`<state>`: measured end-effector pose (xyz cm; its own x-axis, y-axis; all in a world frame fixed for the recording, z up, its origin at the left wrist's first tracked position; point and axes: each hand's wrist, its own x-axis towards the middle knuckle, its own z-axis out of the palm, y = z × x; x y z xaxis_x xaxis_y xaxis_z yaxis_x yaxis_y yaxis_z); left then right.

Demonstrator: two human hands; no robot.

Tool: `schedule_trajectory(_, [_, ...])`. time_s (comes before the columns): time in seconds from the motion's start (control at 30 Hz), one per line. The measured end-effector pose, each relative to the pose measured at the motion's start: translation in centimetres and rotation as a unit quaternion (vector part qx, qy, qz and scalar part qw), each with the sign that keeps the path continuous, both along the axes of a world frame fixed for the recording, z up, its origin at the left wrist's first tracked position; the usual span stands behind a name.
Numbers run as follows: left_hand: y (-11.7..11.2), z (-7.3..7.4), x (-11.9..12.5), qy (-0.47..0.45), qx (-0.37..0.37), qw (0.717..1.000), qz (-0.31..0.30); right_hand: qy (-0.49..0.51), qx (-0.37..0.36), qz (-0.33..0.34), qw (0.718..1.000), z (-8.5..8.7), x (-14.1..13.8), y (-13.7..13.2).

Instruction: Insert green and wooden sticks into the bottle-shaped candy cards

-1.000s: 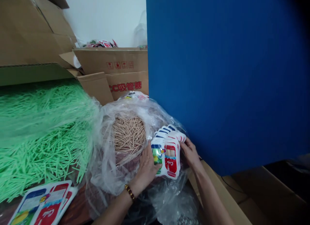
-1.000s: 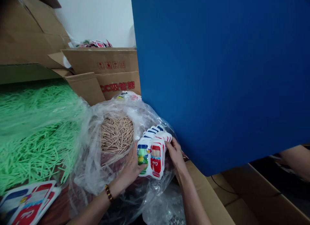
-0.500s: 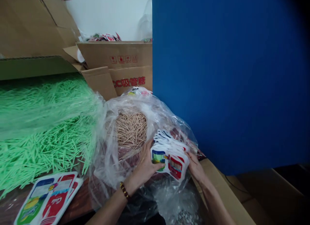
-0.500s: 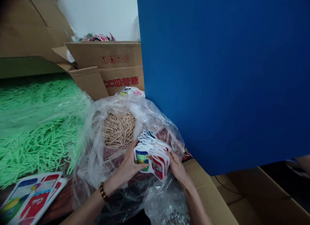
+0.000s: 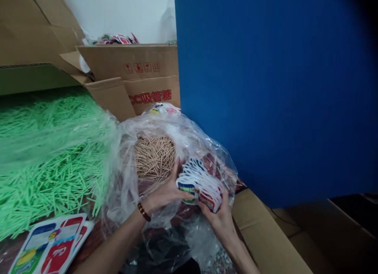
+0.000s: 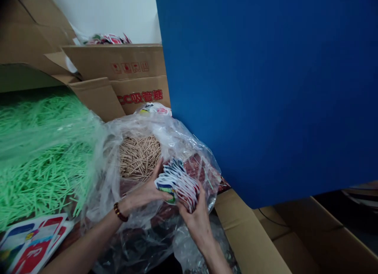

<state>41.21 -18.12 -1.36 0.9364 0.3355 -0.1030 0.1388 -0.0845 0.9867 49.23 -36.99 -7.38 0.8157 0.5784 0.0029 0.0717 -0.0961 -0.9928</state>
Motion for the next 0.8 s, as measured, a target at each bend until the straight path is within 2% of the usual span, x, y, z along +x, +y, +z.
schedule_trajectory(0.1, [0.3, 0.9, 0.4, 0.019, 0.010, 0.999, -0.027, 0.007, 0.035, 0.023, 0.999, -0.4, 0.7, 0.1])
schedule_trajectory(0.17, [-0.1, 1.8, 0.6, 0.028, 0.008, 0.999, -0.041, 0.007, 0.047, 0.043, 0.998, 0.2, 1.7, -0.3])
schedule_trajectory(0.23, [-1.0, 2.9, 0.8, 0.014, 0.021, 0.999, -0.029, -0.004, 0.066, 0.042, 0.997, 1.5, 2.9, -0.8])
schedule_trajectory(0.37, [-2.6, 4.5, 1.7, -0.078, 0.106, 0.991, 0.015, -0.070, 0.117, 0.018, 0.990, 4.4, 5.8, -1.1])
schedule_trajectory(0.43, [-3.0, 4.1, 1.9, -0.084, 0.145, 0.985, 0.032, -0.078, 0.097, 0.052, 0.991, 4.8, 7.2, -1.1])
schedule_trajectory(0.53, [-2.9, 1.8, 1.8, -0.028, 0.140, 0.990, 0.022, -0.063, 0.025, 0.108, 0.992, 3.9, 8.6, -1.1])
schedule_trajectory(0.6, [-2.6, 0.1, 1.5, 0.001, 0.127, 0.992, 0.005, -0.060, -0.005, 0.112, 0.992, 2.8, 8.9, -1.0])
schedule_trajectory(0.67, [-2.2, -0.8, 1.3, -0.011, 0.108, 0.994, -0.005, -0.060, -0.018, 0.099, 0.993, 1.9, 8.8, -0.7])
schedule_trajectory(0.8, [-0.9, -0.6, 1.8, -0.077, 0.009, 0.997, -0.016, -0.062, -0.012, 0.063, 0.996, 1.1, 8.4, -0.1])
